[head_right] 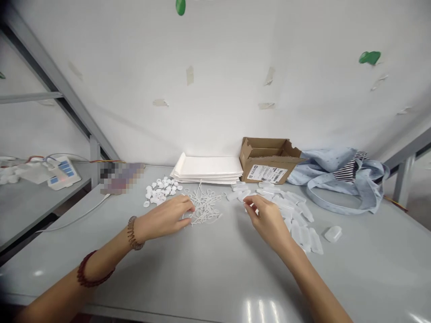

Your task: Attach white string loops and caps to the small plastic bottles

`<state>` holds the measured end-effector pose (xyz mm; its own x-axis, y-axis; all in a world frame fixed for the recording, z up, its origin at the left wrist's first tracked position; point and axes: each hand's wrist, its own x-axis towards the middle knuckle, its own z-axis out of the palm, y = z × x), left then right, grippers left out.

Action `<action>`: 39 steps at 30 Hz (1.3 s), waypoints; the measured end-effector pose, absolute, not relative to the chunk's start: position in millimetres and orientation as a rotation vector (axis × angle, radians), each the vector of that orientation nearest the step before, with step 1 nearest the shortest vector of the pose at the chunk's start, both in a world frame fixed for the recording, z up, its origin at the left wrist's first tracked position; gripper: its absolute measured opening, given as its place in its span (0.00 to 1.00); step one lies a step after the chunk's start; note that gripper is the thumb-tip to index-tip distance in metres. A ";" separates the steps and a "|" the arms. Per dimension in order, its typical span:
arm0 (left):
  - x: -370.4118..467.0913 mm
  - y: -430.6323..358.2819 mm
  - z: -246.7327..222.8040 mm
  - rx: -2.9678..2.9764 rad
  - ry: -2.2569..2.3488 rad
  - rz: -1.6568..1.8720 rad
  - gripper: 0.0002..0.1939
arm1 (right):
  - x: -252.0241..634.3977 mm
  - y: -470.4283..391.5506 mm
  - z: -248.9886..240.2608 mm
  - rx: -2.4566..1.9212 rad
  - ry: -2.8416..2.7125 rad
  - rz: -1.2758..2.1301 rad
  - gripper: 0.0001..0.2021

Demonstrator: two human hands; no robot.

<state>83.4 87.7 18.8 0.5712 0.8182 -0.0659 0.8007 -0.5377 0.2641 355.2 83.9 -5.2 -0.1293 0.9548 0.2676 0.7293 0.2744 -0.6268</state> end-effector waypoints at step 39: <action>91.9 81.4 1.0 0.895 0.875 0.975 0.09 | 321.1 111.2 -21.8 -1.156 -2.082 -0.124 0.13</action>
<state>91.9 81.4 1.0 0.3074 0.9304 -0.1998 -0.2981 0.2935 0.9083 321.1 111.2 -21.8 -0.3213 0.6951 0.6431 0.7665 0.5897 -0.2544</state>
